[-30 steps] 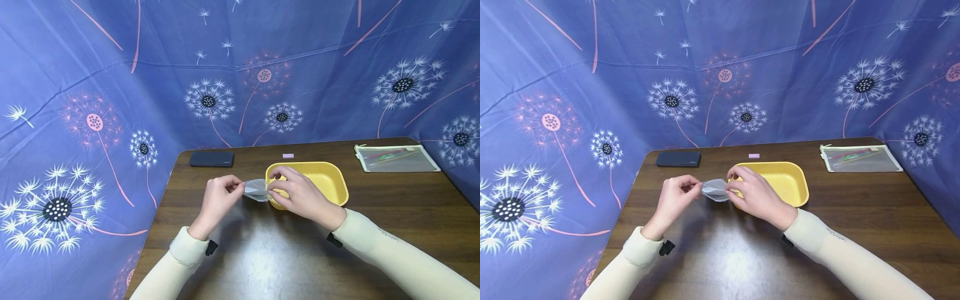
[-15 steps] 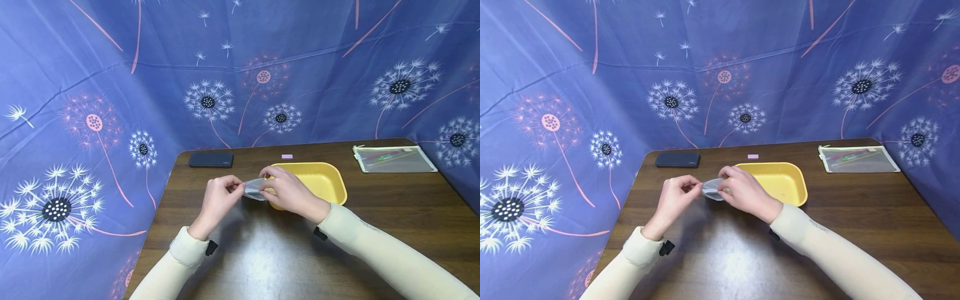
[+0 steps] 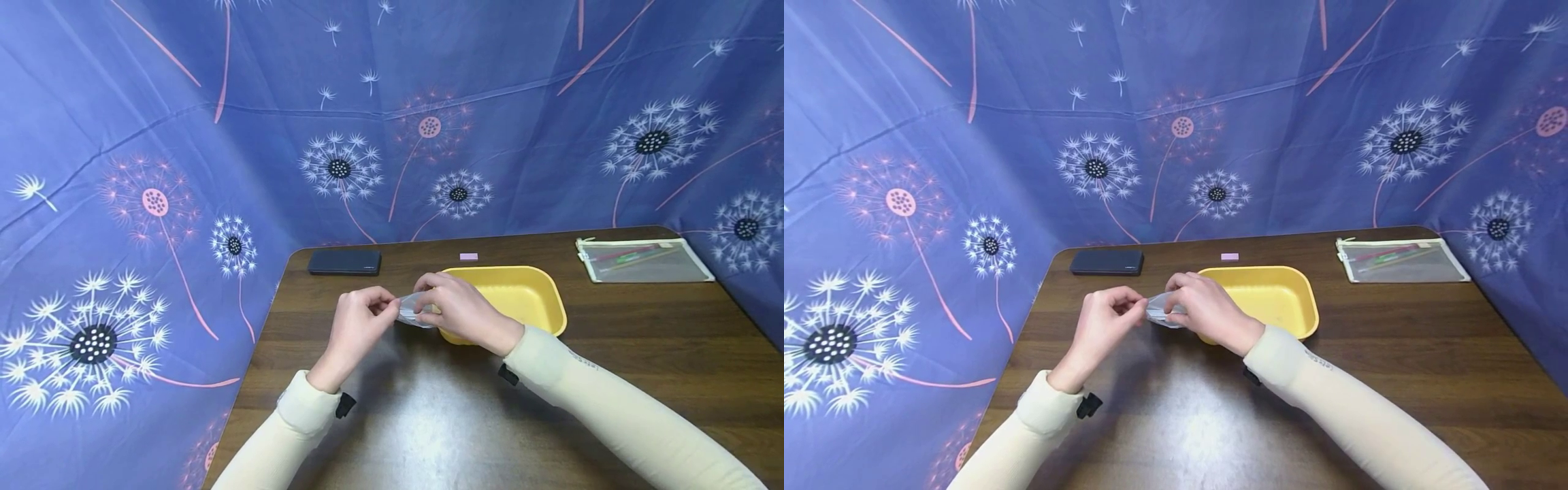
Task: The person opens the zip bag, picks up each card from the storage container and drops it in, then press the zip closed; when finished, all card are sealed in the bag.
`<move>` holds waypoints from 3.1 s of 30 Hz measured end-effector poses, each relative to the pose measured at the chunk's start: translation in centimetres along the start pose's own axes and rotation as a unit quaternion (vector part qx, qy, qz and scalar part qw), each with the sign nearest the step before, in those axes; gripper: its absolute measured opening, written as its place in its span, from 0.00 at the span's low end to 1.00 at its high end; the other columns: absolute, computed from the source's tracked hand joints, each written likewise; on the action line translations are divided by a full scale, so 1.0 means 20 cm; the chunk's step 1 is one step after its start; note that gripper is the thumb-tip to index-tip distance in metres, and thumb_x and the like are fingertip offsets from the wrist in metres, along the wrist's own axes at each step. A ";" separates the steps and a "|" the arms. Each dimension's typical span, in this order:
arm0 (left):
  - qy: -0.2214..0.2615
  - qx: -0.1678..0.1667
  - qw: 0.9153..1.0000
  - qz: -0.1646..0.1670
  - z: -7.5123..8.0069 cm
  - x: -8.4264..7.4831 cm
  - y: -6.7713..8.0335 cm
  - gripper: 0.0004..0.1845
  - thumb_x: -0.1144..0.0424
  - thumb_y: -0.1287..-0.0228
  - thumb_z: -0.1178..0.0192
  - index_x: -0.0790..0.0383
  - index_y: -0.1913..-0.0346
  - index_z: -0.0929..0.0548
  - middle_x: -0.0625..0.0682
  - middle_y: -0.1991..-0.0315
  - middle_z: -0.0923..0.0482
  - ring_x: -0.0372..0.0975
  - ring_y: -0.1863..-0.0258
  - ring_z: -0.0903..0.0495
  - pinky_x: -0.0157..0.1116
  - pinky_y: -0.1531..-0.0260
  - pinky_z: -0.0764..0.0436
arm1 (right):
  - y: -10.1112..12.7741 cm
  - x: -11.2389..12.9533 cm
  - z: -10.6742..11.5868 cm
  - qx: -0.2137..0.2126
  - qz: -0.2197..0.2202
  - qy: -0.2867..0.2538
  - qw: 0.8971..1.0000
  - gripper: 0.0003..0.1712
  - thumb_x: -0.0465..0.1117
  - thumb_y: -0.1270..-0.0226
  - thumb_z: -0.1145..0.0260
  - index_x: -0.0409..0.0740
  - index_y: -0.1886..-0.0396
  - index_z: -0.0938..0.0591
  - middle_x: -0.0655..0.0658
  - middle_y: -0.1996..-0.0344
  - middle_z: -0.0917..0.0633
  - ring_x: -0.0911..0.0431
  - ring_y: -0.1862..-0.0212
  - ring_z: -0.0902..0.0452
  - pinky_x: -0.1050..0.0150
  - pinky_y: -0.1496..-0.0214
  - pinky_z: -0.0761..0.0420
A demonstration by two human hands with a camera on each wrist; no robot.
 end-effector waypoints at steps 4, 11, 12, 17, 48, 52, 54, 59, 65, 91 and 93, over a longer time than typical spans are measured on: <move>0.006 0.004 1.000 0.002 0.00 0.00 0.00 0.05 0.66 0.36 0.33 0.58 0.68 0.09 0.34 0.81 0.20 0.29 0.82 0.22 0.33 0.81 0.23 | 0.01 0.00 0.01 -0.002 -0.001 0.000 1.000 0.05 0.42 0.40 0.18 0.52 0.67 0.09 0.49 0.54 0.15 0.53 0.55 0.19 0.56 0.54 0.17; 0.010 0.002 1.000 0.002 0.00 0.01 0.00 0.04 0.67 0.36 0.33 0.59 0.68 0.09 0.35 0.81 0.19 0.29 0.82 0.21 0.33 0.81 0.24 | 0.04 0.01 0.07 -0.011 -0.024 -0.022 0.999 0.08 0.43 0.37 0.21 0.49 0.59 0.09 0.51 0.53 0.15 0.54 0.53 0.18 0.55 0.53 0.17; 0.008 0.000 1.000 0.001 0.00 0.01 0.00 0.04 0.67 0.36 0.33 0.58 0.68 0.09 0.35 0.81 0.19 0.29 0.82 0.21 0.33 0.81 0.24 | 0.05 0.00 0.08 -0.014 -0.031 -0.028 0.999 0.10 0.44 0.37 0.21 0.49 0.57 0.10 0.51 0.53 0.15 0.54 0.53 0.18 0.55 0.53 0.17; -0.001 -0.005 1.000 -0.004 0.01 0.01 -0.01 0.04 0.66 0.37 0.32 0.58 0.68 0.09 0.34 0.81 0.20 0.29 0.82 0.22 0.33 0.79 0.23 | 0.10 -0.04 0.14 -0.023 -0.076 -0.062 0.995 0.23 0.49 0.36 0.21 0.51 0.45 0.17 0.52 0.55 0.13 0.56 0.54 0.17 0.57 0.57 0.17; 0.013 -0.067 0.997 0.027 0.12 0.09 0.02 0.09 0.60 0.29 0.34 0.56 0.68 0.10 0.38 0.78 0.17 0.31 0.81 0.20 0.33 0.78 0.22 | 0.12 -0.13 0.00 -0.131 -0.034 -0.054 0.989 0.03 0.40 0.35 0.23 0.50 0.63 0.10 0.58 0.67 0.13 0.62 0.65 0.17 0.58 0.64 0.17; 0.023 -0.088 0.995 0.039 0.14 0.12 0.03 0.10 0.59 0.25 0.38 0.56 0.64 0.11 0.44 0.74 0.13 0.32 0.78 0.17 0.33 0.77 0.21 | 0.08 -0.12 0.00 -0.128 -0.053 -0.101 0.985 0.03 0.39 0.33 0.24 0.50 0.62 0.10 0.60 0.68 0.14 0.65 0.65 0.20 0.57 0.63 0.16; 0.026 -0.096 0.994 0.045 0.15 0.13 0.03 0.09 0.61 0.25 0.40 0.58 0.60 0.11 0.46 0.72 0.13 0.33 0.77 0.16 0.33 0.76 0.20 | 0.07 -0.10 -0.01 -0.125 -0.061 -0.125 0.982 0.03 0.39 0.33 0.24 0.50 0.62 0.10 0.61 0.68 0.15 0.65 0.64 0.20 0.57 0.63 0.16; 0.025 -0.110 0.993 0.045 0.17 0.18 0.05 0.08 0.68 0.33 0.40 0.60 0.56 0.12 0.46 0.72 0.17 0.35 0.76 0.21 0.31 0.74 0.24 | 0.04 -0.08 -0.02 -0.113 -0.086 -0.168 0.975 0.04 0.38 0.32 0.25 0.52 0.61 0.10 0.61 0.67 0.14 0.64 0.64 0.20 0.58 0.63 0.16; 0.051 -0.112 0.992 0.019 0.18 0.24 0.07 0.07 0.71 0.42 0.32 0.61 0.60 0.13 0.51 0.70 0.25 0.42 0.72 0.26 0.32 0.72 0.28 | 0.02 -0.07 -0.03 -0.098 -0.140 -0.219 0.961 0.03 0.42 0.31 0.25 0.55 0.60 0.10 0.61 0.65 0.13 0.62 0.66 0.20 0.61 0.61 0.17; 0.107 -0.057 0.993 -0.013 0.23 0.12 0.08 0.04 0.78 0.38 0.31 0.68 0.66 0.14 0.57 0.69 0.19 0.44 0.72 0.26 0.46 0.71 0.27 | 0.07 -0.08 -0.04 -0.102 -0.172 -0.236 0.951 0.06 0.47 0.31 0.25 0.51 0.61 0.09 0.60 0.68 0.14 0.55 0.70 0.21 0.62 0.66 0.19; 0.099 -0.064 0.993 -0.018 0.22 0.11 0.09 0.05 0.79 0.38 0.31 0.68 0.66 0.14 0.57 0.69 0.19 0.44 0.72 0.26 0.42 0.71 0.27 | 0.07 -0.08 -0.04 -0.100 -0.173 -0.234 0.951 0.06 0.47 0.31 0.25 0.51 0.61 0.09 0.60 0.68 0.14 0.55 0.70 0.20 0.60 0.66 0.19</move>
Point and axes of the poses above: each hand's wrist, its own y-axis away from the middle knuckle, its own z-axis out of the back of the hand, x = y × z, the point moved 5 cm from there along -y, towards the middle knuckle
